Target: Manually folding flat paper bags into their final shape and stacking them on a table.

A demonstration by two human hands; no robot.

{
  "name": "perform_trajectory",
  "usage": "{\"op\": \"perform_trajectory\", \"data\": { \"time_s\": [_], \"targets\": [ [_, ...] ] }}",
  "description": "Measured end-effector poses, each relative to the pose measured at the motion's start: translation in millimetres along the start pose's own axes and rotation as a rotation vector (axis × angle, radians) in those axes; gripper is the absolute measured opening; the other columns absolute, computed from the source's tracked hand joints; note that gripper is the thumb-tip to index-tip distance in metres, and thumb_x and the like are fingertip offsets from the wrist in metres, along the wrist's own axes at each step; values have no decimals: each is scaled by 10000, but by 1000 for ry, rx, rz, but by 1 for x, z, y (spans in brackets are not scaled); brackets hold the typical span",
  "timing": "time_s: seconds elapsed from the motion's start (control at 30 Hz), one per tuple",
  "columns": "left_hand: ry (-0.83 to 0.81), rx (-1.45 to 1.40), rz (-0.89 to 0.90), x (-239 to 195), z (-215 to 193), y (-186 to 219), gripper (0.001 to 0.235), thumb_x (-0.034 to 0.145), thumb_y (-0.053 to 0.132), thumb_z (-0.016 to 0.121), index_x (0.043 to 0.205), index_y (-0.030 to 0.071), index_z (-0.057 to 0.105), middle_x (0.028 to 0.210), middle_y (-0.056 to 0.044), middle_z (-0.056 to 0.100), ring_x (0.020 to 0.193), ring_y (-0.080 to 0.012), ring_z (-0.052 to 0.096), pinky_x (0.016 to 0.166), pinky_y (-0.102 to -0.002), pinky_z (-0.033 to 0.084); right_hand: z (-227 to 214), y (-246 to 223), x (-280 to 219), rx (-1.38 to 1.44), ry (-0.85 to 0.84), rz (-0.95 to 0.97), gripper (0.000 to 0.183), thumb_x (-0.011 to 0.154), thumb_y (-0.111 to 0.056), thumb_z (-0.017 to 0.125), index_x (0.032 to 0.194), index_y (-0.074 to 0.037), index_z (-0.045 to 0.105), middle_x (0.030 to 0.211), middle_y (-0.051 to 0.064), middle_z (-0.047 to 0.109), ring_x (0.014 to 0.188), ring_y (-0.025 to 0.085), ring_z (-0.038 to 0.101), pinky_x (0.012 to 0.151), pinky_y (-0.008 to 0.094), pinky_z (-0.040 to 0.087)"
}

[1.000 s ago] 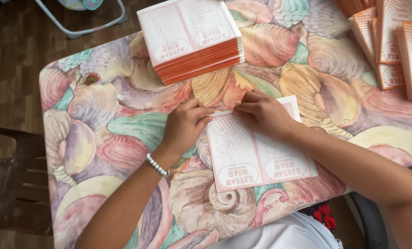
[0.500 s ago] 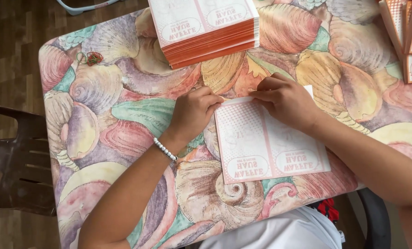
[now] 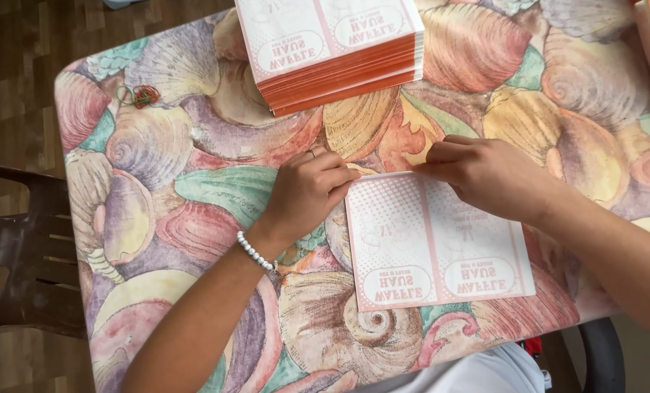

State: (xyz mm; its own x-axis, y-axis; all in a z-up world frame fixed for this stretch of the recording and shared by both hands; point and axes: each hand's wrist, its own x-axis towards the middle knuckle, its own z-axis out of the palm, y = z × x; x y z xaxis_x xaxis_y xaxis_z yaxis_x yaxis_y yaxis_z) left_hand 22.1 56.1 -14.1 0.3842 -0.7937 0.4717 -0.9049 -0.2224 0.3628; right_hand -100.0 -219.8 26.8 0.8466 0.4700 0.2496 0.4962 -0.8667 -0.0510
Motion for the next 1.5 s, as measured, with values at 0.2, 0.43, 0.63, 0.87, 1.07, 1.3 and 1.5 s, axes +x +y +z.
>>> {"op": "perform_trajectory", "data": {
  "time_s": [0.2,0.43,0.63,0.87,1.07,1.3,1.5],
  "targets": [
    [-110,346,212,12,-19,22,347,908,-35,755,1242,54,730,811,-51,692,758,-221,644,764,-401,578,-3,-1,-1,2,-151,-116,318,878,-40,713,1195,-32,705,937,17,637,802,202,590,615,343,598],
    [-183,391,342,20,-29,31,211,932,35,737,1136,87,751,1017,6,733,993,-235,672,978,-435,502,-2,-5,-5,-89,-221,-149,564,854,-24,692,1407,-33,585,1101,25,662,842,195,600,708,339,597],
    [-198,425,350,16,-26,36,76,983,89,722,972,119,791,901,50,682,843,-202,639,1069,-468,439,2,-14,-7,-214,-290,-174,508,878,-87,666,1380,-60,595,1144,0,631,886,179,596,745,316,594],
    [-229,524,349,13,-21,37,243,1010,92,688,777,135,740,842,62,589,819,-193,619,1146,-560,396,3,-20,-7,-306,-317,-143,520,896,-103,666,1405,-43,577,1096,2,621,868,170,563,673,287,584],
    [-255,564,354,9,-19,36,347,1068,81,636,730,139,688,821,60,537,757,-168,581,1243,-640,250,10,-32,-9,-352,-272,-7,452,967,-188,616,1414,-126,598,984,-31,609,851,165,548,696,297,542],
    [-246,572,348,9,-18,36,337,1074,75,628,748,124,700,817,48,540,718,-175,584,1237,-676,228,10,-37,-10,-473,-260,-14,615,927,-189,645,1527,-237,515,946,-44,606,799,128,537,704,254,531],
    [-288,567,242,17,-32,44,75,961,195,764,1020,157,789,886,71,721,874,-182,682,1052,-472,395,1,-34,-2,-429,-283,-25,603,931,-107,586,1514,-243,507,924,-32,576,810,154,536,701,273,536]
  ]
}}
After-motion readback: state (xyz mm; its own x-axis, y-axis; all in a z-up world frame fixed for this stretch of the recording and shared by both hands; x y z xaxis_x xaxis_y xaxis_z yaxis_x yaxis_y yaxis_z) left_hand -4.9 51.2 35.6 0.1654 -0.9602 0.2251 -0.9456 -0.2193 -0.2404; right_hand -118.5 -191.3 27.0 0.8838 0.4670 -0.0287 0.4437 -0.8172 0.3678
